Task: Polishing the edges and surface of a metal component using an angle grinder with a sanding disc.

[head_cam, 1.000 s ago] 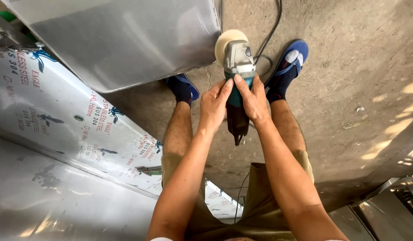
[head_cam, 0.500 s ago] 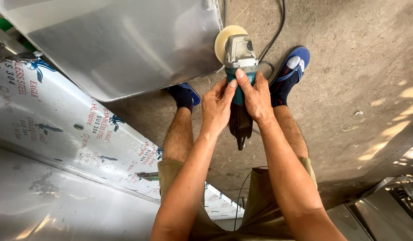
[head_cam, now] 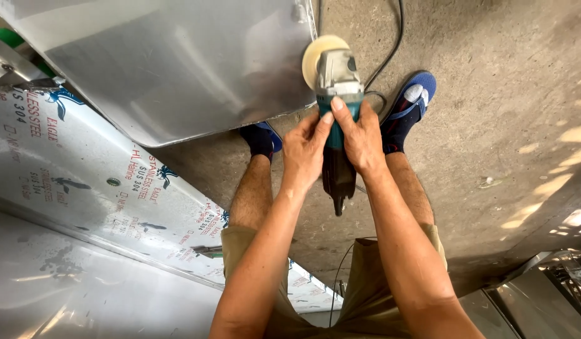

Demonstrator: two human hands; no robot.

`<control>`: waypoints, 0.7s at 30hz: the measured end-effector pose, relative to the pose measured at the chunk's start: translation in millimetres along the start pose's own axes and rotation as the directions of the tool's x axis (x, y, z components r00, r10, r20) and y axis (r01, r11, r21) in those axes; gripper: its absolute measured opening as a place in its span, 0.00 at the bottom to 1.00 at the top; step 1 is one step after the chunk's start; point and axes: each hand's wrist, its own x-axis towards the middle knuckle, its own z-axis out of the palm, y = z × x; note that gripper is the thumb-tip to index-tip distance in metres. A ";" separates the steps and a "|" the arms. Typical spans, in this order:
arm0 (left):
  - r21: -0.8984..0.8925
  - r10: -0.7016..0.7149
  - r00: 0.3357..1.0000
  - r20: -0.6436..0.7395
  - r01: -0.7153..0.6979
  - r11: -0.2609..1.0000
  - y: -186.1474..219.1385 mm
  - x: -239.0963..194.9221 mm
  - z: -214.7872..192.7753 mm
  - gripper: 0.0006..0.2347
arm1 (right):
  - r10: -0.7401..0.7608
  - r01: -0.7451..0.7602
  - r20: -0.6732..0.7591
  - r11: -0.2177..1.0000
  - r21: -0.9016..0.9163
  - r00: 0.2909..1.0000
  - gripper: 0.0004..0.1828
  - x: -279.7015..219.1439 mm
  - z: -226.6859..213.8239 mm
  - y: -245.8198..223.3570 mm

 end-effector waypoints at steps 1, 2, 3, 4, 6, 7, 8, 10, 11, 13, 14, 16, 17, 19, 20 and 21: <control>-0.001 0.001 1.000 0.002 -0.001 1.000 -4.2 -0.2 1.7 0.22 | -0.001 0.001 -0.002 1.000 -0.001 1.000 0.40 -0.9 -1.3 3.7; -0.043 0.057 0.998 0.016 -0.057 0.997 -9.6 -2.5 2.9 0.23 | 0.033 -0.033 -0.009 0.999 0.010 0.999 0.40 -4.1 -2.3 8.3; -0.086 0.114 0.993 0.028 -0.111 0.990 -15.2 -4.8 4.1 0.23 | 0.068 -0.068 -0.016 0.997 0.021 0.998 0.40 -7.3 -3.4 13.0; -0.087 0.111 0.993 0.029 -0.108 0.990 -14.7 -5.4 4.8 0.23 | 0.071 -0.070 -0.018 0.997 0.019 0.997 0.40 -7.8 -4.0 13.0; -0.089 0.088 0.996 0.025 -0.086 0.992 -11.3 -5.6 6.1 0.23 | 0.103 -0.102 -0.018 0.994 0.042 0.995 0.40 -7.1 -5.1 10.9; -0.090 0.089 0.996 0.025 -0.087 0.992 -8.4 -4.7 5.8 0.23 | 0.102 -0.101 -0.019 0.994 0.041 0.995 0.40 -5.8 -5.0 7.5; -0.092 0.085 0.996 0.019 -0.083 0.992 -5.0 -3.2 4.9 0.23 | 0.082 -0.081 -0.015 0.996 0.032 0.997 0.40 -3.7 -4.1 3.7; -0.094 0.086 0.996 0.014 -0.084 0.992 1.3 0.7 3.9 0.23 | 0.058 -0.057 -0.013 0.998 0.024 0.998 0.40 2.2 -2.8 -3.3; -0.099 0.093 0.996 0.002 -0.093 0.991 3.9 3.4 3.9 0.22 | 0.047 -0.047 -0.017 0.999 0.004 0.999 0.40 6.3 -2.3 -6.1; -0.101 0.091 0.996 -0.011 -0.092 0.991 3.3 5.3 3.0 0.22 | 0.046 -0.047 -0.019 0.999 -0.017 0.999 0.40 6.7 -1.0 -9.6; -0.132 0.093 0.996 -0.006 -0.093 0.987 1.3 5.9 3.6 0.22 | 0.056 -0.056 -0.024 0.998 -0.038 0.998 0.40 4.6 -1.6 -11.0; -0.161 0.098 0.995 -0.002 -0.098 0.982 -1.7 2.7 2.2 0.22 | 0.062 -0.063 -0.028 0.996 -0.056 0.998 0.40 -0.2 -1.0 -10.6; -0.097 0.112 0.994 -0.009 -0.112 0.989 -2.7 -0.7 0.4 0.22 | 0.045 -0.046 -0.018 0.998 -0.047 0.999 0.40 -2.4 -0.1 -8.6; -0.033 0.128 0.992 -0.010 -0.128 0.991 -1.6 -2.3 1.6 0.22 | 0.027 -0.028 -0.014 0.999 -0.038 1.000 0.40 -2.0 -2.4 -4.1; 0.001 0.113 0.993 -0.012 -0.113 0.994 -0.2 -3.6 1.3 0.23 | 0.021 -0.021 -0.008 0.999 -0.028 1.000 0.39 -2.2 -3.1 -1.7; 0.036 0.099 0.995 -0.014 -0.098 0.995 1.0 -5.0 0.8 0.23 | 0.014 -0.014 -0.002 1.000 -0.019 1.000 0.39 -2.7 -3.4 0.8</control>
